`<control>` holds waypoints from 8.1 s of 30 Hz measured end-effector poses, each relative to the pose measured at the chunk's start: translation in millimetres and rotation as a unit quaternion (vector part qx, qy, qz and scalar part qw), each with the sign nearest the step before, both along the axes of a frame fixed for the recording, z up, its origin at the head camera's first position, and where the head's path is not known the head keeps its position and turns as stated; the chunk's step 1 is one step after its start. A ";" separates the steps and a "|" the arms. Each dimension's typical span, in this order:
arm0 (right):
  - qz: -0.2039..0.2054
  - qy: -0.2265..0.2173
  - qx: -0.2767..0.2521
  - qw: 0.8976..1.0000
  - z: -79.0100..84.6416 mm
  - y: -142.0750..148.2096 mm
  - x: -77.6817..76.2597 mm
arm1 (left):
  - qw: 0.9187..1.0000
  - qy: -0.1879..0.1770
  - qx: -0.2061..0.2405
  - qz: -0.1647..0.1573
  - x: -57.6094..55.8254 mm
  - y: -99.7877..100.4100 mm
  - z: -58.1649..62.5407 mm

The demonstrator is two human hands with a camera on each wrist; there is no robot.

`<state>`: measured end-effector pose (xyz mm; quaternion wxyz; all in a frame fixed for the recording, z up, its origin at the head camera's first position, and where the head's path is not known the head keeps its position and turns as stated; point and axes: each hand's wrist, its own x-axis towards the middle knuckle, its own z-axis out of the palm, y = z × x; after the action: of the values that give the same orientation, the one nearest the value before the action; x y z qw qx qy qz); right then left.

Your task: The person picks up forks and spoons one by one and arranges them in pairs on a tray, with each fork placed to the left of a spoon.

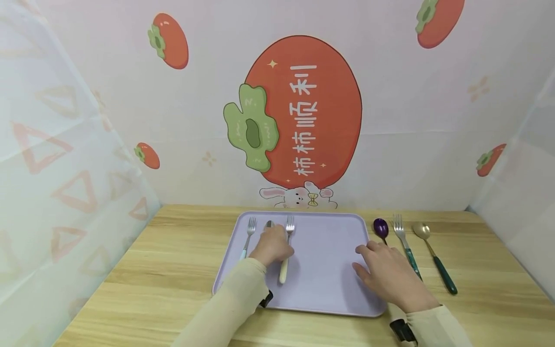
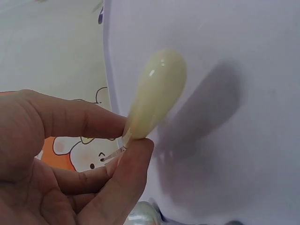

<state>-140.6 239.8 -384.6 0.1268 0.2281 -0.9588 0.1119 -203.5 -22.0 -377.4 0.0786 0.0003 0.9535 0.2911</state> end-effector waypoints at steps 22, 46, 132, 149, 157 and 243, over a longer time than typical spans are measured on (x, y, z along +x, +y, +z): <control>0.001 -0.010 0.005 1.000 1.1 -1.4 -2.5 | 0.998 0.020 -0.052 -0.010 1.1 4.9 -4.2; -0.061 -0.043 -0.004 0.997 2.1 34.4 -17.8 | 0.971 0.204 -0.107 -0.063 23.3 -50.7 7.1; -0.144 -0.177 -0.067 0.971 4.2 44.7 -50.9 | 0.954 0.254 -0.128 -0.090 33.0 -123.5 -3.9; -0.122 -0.140 -0.082 0.979 29.9 1.6 -42.1 | 0.955 0.249 -0.133 -0.087 36.2 -122.8 -3.3; -0.115 -0.135 -0.104 0.979 33.2 -22.4 -43.2 | 0.954 0.254 -0.129 -0.090 35.7 -121.3 -4.9; -0.174 -0.225 -0.152 0.947 -14.4 -123.8 -65.9 | 0.951 0.260 -0.127 -0.108 38.6 -112.9 -4.3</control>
<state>-206.5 116.0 -399.0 -0.0411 0.0047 -0.9589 0.2807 -164.9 -134.9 -381.8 -0.1418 0.1693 0.9641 0.1474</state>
